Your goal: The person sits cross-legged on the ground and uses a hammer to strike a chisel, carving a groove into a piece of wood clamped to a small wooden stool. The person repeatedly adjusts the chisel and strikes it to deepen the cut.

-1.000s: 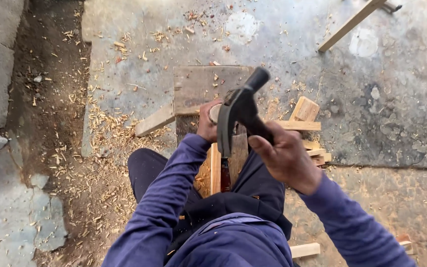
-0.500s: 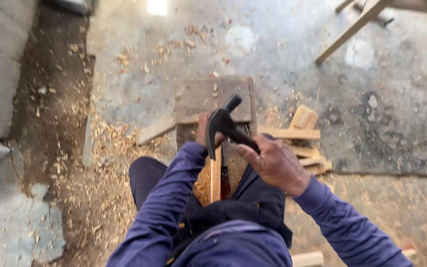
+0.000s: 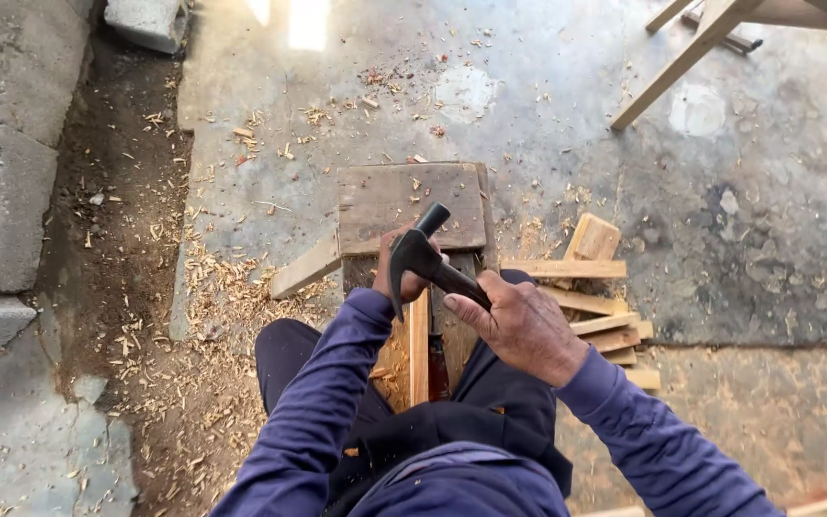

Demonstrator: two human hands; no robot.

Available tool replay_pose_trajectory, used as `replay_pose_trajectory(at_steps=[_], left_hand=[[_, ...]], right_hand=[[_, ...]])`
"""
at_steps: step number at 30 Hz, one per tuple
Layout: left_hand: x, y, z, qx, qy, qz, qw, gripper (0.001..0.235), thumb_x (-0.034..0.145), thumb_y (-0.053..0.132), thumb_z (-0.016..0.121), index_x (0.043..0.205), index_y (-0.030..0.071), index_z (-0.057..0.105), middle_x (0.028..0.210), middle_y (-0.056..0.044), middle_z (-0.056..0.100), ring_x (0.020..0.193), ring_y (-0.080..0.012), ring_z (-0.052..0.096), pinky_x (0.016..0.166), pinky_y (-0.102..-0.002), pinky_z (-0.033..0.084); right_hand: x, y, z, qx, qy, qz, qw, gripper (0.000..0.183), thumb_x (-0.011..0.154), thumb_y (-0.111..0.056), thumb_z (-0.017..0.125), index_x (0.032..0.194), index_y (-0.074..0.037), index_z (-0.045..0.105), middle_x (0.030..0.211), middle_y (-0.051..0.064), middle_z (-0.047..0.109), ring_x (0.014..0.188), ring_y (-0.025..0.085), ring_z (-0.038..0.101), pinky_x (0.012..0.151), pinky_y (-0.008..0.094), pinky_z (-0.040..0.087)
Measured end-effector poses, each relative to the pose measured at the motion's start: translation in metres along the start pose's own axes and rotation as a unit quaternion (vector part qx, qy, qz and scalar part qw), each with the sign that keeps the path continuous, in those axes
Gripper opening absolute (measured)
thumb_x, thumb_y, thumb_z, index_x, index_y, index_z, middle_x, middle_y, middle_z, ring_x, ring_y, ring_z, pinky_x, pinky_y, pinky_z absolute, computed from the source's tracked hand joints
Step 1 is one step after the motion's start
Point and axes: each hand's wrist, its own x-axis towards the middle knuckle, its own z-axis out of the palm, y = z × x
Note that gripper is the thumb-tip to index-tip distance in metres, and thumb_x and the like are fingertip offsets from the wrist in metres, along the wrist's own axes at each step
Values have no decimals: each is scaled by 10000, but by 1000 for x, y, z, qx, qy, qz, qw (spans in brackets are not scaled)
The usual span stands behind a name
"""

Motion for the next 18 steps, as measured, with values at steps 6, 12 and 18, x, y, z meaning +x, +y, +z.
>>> replay_pose_trajectory(at_steps=[6, 12, 18], left_hand=[[0, 6, -9, -76, -11, -63, 995, 241, 820, 206, 785, 836, 23, 628, 762, -92, 632, 696, -233, 628, 680, -368, 519], [80, -49, -20, -288, 158, -408, 852, 152, 820, 118, 778, 820, 40, 648, 709, -85, 623, 595, -188, 600, 521, -350, 552], [109, 105, 11, 32, -141, 55, 988, 318, 690, 187, 821, 973, 123, 691, 897, -44, 714, 808, -176, 697, 727, -362, 598]], right_hand=[[-13, 15, 18, 37, -4, 2, 999, 596, 979, -646, 516, 876, -63, 582, 557, 170, 579, 539, 352, 615, 491, 476, 462], [-87, 56, 25, 330, -36, 135, 933, 480, 955, -546, 498, 867, -79, 569, 481, -8, 517, 387, 88, 474, 385, 286, 387], [-214, 193, 114, 480, 180, 345, 786, 478, 929, -494, 611, 868, -21, 568, 508, 93, 538, 403, 182, 497, 382, 334, 397]])
